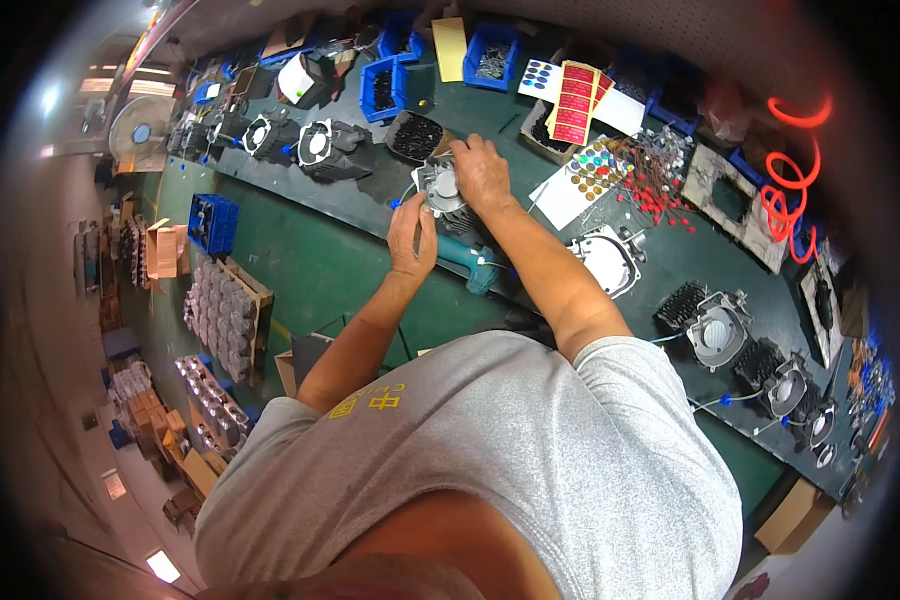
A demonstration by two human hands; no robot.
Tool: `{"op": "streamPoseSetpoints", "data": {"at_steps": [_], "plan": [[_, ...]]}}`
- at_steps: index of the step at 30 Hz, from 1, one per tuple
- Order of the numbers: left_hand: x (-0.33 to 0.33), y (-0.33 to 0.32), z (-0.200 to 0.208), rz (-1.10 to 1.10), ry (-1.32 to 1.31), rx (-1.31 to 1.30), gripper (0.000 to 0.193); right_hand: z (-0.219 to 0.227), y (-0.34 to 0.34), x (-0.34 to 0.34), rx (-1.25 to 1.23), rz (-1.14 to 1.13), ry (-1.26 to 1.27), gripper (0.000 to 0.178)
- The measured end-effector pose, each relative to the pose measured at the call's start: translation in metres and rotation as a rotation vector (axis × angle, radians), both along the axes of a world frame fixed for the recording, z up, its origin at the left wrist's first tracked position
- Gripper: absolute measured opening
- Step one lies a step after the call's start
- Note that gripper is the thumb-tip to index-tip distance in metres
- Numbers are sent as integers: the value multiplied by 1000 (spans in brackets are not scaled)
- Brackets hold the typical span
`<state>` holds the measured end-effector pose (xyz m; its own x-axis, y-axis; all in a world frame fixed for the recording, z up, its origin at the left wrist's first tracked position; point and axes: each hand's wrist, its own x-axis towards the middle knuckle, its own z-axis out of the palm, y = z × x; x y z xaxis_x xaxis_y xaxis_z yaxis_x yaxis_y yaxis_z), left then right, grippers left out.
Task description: The person assembles small electronic components on a workbench, using a screwdriver to tighten screws and connect wires. They handle multiple units sequentially, placing each completed unit aside and picking up the next one.
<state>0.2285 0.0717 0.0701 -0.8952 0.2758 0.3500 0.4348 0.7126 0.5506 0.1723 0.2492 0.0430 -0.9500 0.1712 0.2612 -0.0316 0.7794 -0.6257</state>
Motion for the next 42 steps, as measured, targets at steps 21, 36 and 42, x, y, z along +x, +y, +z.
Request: {"op": "streamPoseSetpoints", "data": {"at_steps": [21, 36, 42], "plan": [[-108, -165, 54, 116, -253, 582, 26, 8, -15, -2, 73, 3, 48, 29], [-295, -302, 17, -153, -332, 510, 22, 51, -82, -27, 352, -289, 218, 38], [-313, -308, 23, -186, -339, 379, 21, 53, -191, -133, 46, -87, 280, 42]]}}
